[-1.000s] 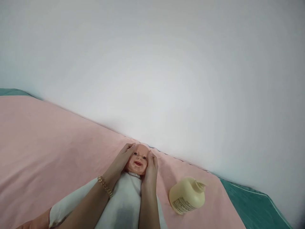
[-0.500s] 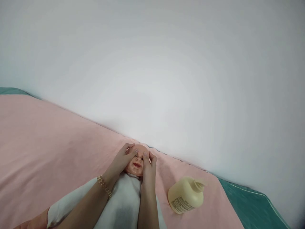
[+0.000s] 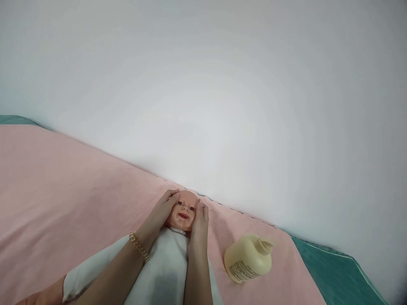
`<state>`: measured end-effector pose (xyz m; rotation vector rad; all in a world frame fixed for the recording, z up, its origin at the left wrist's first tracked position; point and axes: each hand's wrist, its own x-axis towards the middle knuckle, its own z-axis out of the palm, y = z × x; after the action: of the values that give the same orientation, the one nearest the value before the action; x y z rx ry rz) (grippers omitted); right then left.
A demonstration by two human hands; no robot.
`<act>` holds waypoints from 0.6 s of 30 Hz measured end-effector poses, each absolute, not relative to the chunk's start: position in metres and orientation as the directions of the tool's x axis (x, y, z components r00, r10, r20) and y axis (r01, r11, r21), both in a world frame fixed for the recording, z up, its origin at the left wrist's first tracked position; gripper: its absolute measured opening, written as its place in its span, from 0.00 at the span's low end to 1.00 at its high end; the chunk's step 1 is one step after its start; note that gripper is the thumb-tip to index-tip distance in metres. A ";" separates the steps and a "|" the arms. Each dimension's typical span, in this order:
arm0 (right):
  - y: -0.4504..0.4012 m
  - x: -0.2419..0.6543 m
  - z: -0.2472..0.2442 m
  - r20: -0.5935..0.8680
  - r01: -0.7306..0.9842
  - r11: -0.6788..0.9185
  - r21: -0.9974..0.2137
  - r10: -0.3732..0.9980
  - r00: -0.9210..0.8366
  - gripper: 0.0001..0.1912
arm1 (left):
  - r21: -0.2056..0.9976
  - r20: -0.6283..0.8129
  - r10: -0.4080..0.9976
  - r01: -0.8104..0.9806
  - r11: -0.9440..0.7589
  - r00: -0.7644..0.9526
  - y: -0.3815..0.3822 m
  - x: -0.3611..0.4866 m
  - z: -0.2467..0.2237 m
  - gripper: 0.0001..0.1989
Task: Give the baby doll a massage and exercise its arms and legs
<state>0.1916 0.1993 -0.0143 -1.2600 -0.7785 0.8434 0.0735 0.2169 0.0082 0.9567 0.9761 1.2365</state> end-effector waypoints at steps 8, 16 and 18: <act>0.202 0.189 -0.018 -0.038 -0.103 0.016 -0.995 0.866 0.499 0.36 | 0.987 -0.057 0.998 -0.148 0.060 0.030 0.217 0.074 0.007 0.27; 0.200 0.189 -0.010 -0.091 -0.174 0.001 -0.985 0.848 0.521 0.28 | 0.978 -0.081 0.996 -0.187 0.089 0.048 0.219 0.073 0.004 0.24; 0.201 0.189 -0.011 -0.100 -0.207 0.013 -0.978 0.846 0.523 0.27 | 0.976 -0.065 0.996 -0.205 0.075 0.054 0.220 0.074 0.002 0.24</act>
<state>0.1890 0.2007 -0.0106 -1.3062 -0.6284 0.9111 0.0736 0.2201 0.0019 1.0272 1.0543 1.2152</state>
